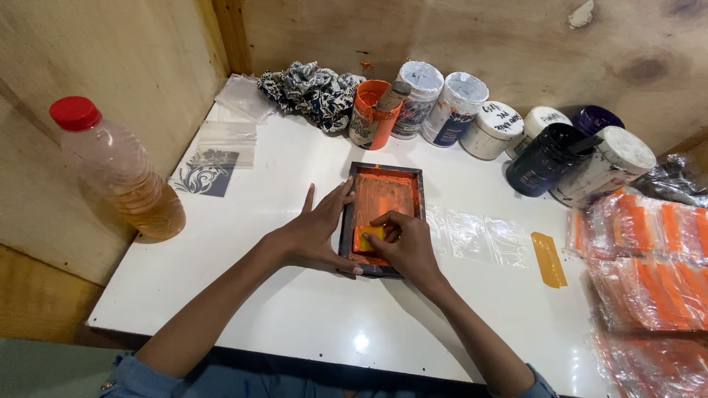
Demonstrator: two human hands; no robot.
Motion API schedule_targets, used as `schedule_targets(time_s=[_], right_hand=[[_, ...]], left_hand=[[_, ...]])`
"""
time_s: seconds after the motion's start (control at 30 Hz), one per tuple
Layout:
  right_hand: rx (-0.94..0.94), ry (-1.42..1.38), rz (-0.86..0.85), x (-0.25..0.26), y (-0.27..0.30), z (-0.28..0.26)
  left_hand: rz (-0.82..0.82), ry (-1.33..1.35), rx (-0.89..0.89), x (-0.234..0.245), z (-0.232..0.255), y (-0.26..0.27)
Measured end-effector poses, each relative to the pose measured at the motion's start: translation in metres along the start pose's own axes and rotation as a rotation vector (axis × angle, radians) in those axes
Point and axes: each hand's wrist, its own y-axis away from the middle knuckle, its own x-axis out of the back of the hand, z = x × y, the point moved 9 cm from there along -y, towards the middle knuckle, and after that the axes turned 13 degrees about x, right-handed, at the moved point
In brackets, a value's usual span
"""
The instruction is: The person cleans a white table surface with a patterned cloth, then uses a yellow sponge to spread orange paint evenly across a rectangular tray. The person also handles a clear plastic sheet and a stack of orange-wrapped items on the table.
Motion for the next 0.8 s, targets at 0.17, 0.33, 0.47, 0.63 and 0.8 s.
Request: schedule_targets(time_s=[0.17,0.33,0.47,0.63,0.8], right_hand=[[-0.007,0.03,-0.013,-0.003,-0.001,0.005],[0.002,0.045,-0.033,-0.002,-0.001,0.002],[0.012,0.048,-0.049,0.001,0.0,0.002],[-0.025,0.07,-0.068,0.007,0.004,0.009],[-0.054,0.074,-0.096,0.014,0.004,0.01]], left_hand=[[-0.002,-0.026,0.005,0.0,0.0,0.0],[-0.003,-0.036,0.011,-0.003,-0.002,-0.001],[0.002,-0.015,0.01,-0.001,-0.001,-0.001],[0.01,-0.026,-0.009,-0.001,-0.001,0.0],[0.002,-0.033,-0.009,-0.004,-0.003,-0.003]])
